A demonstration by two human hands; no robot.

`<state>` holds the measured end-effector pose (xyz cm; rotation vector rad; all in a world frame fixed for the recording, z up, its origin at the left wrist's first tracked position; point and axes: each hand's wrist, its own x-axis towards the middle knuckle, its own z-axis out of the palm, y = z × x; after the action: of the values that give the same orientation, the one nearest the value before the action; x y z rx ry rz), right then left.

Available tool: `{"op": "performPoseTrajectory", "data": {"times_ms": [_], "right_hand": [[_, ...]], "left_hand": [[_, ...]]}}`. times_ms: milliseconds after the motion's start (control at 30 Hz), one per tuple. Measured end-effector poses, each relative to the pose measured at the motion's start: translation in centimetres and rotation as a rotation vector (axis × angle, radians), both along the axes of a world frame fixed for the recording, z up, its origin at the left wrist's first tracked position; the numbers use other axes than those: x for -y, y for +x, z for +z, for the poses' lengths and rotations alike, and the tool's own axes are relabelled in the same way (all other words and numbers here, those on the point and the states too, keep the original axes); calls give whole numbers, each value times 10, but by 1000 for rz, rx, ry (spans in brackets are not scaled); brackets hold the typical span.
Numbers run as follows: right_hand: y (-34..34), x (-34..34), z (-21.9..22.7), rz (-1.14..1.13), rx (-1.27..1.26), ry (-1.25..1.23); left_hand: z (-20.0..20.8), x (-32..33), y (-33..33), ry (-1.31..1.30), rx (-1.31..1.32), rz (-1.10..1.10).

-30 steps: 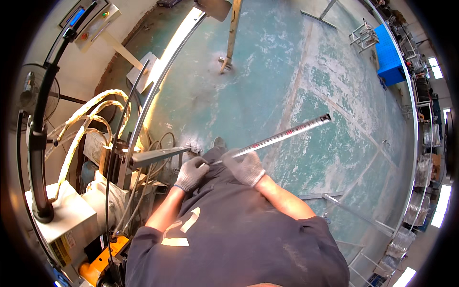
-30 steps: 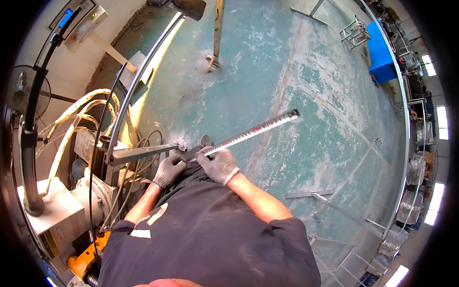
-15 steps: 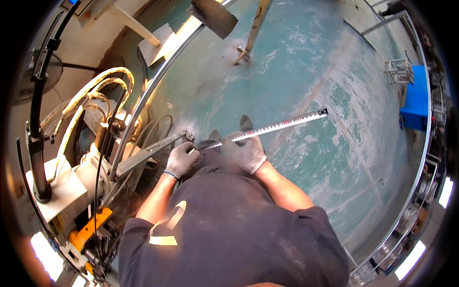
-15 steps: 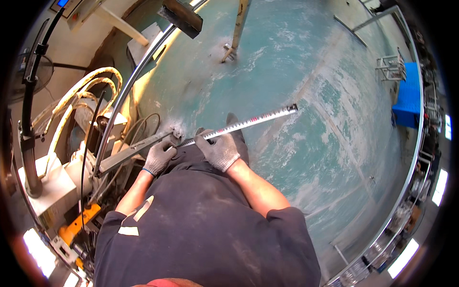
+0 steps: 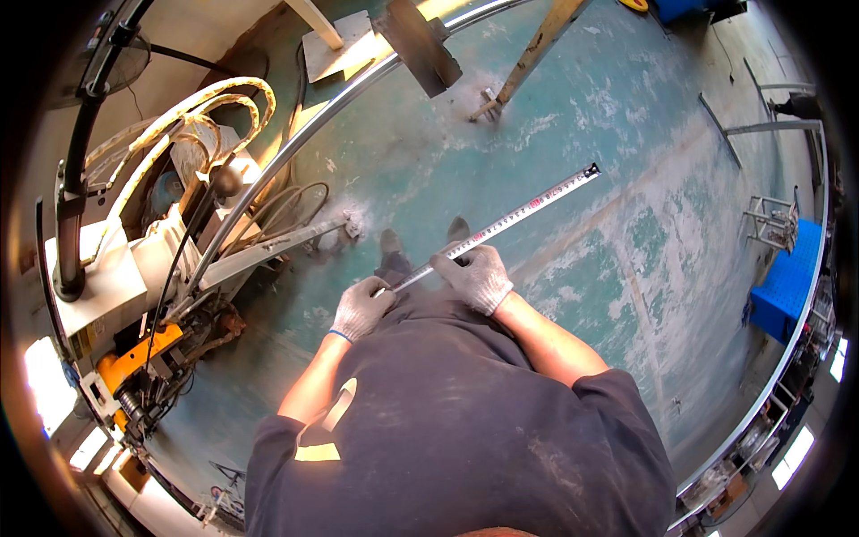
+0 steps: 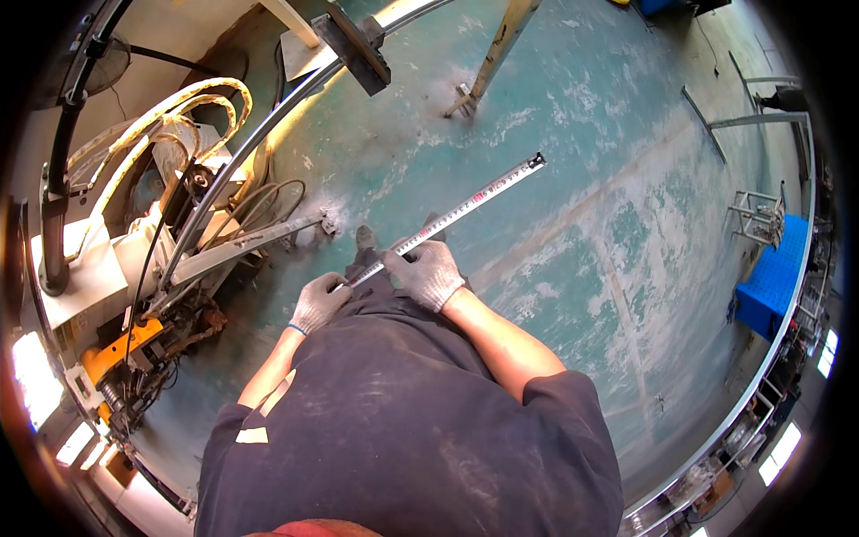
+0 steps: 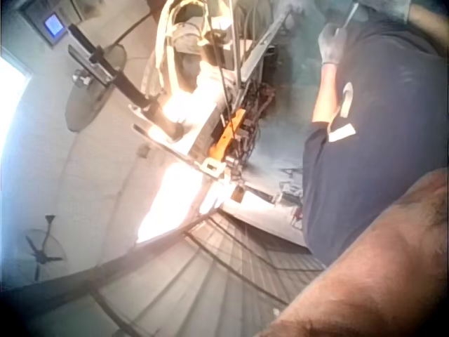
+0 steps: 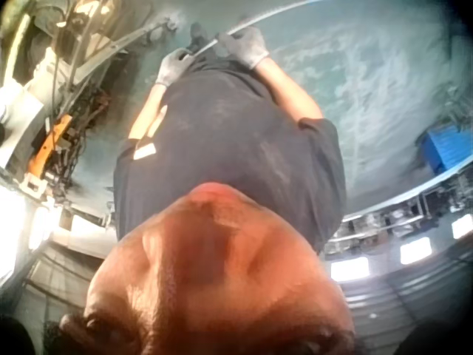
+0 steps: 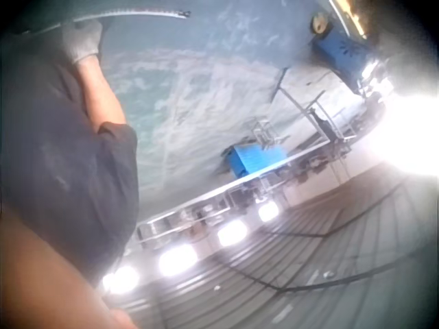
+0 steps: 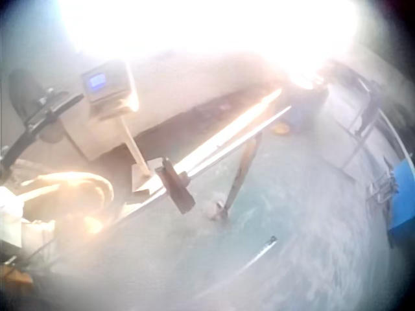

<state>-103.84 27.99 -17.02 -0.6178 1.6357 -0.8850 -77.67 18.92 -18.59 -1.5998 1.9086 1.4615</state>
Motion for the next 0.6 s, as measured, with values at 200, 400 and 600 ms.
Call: {"op": "performPoseTrajectory", "data": {"times_ms": [200, 400, 600], "right_hand": [[-4, 4, -6, 256, -13, -10], [-26, 5, 6, 209, -19, 89], [-29, 1, -3, 221, -42, 10]], "left_hand": [[-4, -9, -23, 0, -107, 26], [4, -9, -36, 24, -77, 75], [7, -11, -46, 3, -99, 71]]}}
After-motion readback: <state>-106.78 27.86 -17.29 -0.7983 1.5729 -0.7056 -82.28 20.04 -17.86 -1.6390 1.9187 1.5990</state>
